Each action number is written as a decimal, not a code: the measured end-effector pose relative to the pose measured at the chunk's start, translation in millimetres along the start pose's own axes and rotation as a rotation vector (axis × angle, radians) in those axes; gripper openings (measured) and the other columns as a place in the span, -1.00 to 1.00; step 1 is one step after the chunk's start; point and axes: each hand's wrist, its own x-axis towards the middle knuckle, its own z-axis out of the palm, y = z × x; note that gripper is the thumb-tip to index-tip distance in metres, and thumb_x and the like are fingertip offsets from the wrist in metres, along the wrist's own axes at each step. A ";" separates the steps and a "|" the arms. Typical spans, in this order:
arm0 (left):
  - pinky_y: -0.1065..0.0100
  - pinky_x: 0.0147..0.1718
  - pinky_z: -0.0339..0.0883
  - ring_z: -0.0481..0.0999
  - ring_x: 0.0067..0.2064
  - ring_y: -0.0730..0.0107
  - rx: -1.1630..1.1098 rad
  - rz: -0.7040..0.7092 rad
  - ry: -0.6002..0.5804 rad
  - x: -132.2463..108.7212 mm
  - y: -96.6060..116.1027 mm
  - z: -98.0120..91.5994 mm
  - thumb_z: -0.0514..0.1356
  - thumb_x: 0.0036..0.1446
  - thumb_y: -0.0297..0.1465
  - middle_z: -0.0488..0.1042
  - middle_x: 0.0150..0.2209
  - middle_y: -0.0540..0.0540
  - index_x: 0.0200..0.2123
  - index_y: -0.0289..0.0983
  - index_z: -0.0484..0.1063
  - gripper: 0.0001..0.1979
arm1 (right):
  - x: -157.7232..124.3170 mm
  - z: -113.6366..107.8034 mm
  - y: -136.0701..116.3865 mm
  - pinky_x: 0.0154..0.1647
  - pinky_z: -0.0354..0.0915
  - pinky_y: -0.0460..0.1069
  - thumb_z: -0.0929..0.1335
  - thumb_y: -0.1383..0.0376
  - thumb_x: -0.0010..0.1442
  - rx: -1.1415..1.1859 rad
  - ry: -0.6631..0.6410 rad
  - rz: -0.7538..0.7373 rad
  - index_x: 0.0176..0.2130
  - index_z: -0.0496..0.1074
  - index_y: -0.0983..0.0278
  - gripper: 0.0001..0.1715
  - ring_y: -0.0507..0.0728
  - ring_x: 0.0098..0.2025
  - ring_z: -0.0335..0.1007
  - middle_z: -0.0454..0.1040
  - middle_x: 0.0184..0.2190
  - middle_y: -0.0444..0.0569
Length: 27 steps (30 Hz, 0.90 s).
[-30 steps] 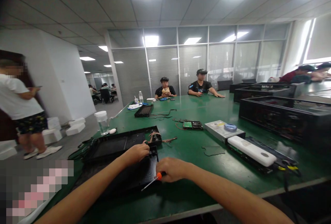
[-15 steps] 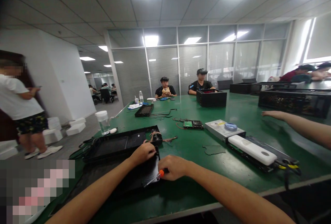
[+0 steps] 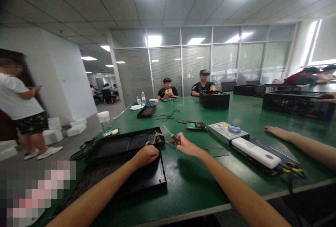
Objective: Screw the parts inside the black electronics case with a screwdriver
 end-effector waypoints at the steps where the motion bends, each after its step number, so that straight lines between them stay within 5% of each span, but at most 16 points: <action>1: 0.29 -0.09 0.17 0.37 -0.18 0.40 -0.010 -0.024 0.003 0.1 -0.2 -0.5 0.04 0.14 -0.47 0.46 -0.26 -0.05 -0.35 -0.28 0.43 -0.84 | 1.2 -4.8 1.6 -0.52 0.11 -0.14 0.28 0.22 0.04 0.065 -0.036 0.008 -0.23 0.14 0.30 -0.69 -0.06 -0.53 0.11 0.26 -0.43 -0.17; 4: 0.18 -0.02 0.07 0.38 -0.19 0.38 -0.025 -0.101 -0.001 0.5 -0.3 -1.6 0.07 0.12 -0.42 0.48 -0.28 -0.01 -0.37 -0.23 0.46 -0.84 | 4.7 -16.6 1.8 -0.67 0.01 -0.15 0.20 0.08 0.11 0.201 -0.029 0.058 -0.26 0.23 0.33 -0.64 -0.07 -0.66 0.04 0.27 -0.57 -0.19; 9: 0.14 0.01 -0.02 0.39 -0.20 0.38 -0.057 -0.180 -0.002 2.0 0.7 -2.1 0.11 0.10 -0.36 0.50 -0.31 0.00 -0.37 -0.22 0.47 -0.86 | 7.3 -8.9 -4.4 -0.68 0.01 -0.14 0.19 0.03 0.11 0.177 0.238 0.039 -0.45 0.26 0.31 -0.61 -0.05 -0.67 0.06 0.18 -0.68 -0.21; 14: 0.17 0.01 -0.01 0.41 -0.23 0.37 -0.070 -0.218 0.002 4.1 0.7 -2.7 0.13 0.08 -0.35 0.51 -0.30 -0.02 -0.34 -0.21 0.49 -0.86 | 5.9 9.5 -7.0 -0.60 0.07 -0.12 0.19 0.06 0.12 0.046 0.244 0.001 -0.41 0.31 0.32 -0.62 -0.03 -0.63 0.10 0.18 -0.68 -0.21; 27: 0.13 0.06 -0.12 0.44 -0.22 0.40 -0.101 -0.256 -0.028 7.4 1.8 -6.1 0.13 0.08 -0.34 0.52 -0.27 0.01 -0.34 -0.19 0.49 -0.86 | 0.1 2.8 -23.6 -0.46 0.10 -0.11 0.19 0.13 0.15 -0.313 0.206 -0.145 -0.39 0.39 0.31 -0.66 0.02 -0.51 0.26 0.40 -0.54 -0.10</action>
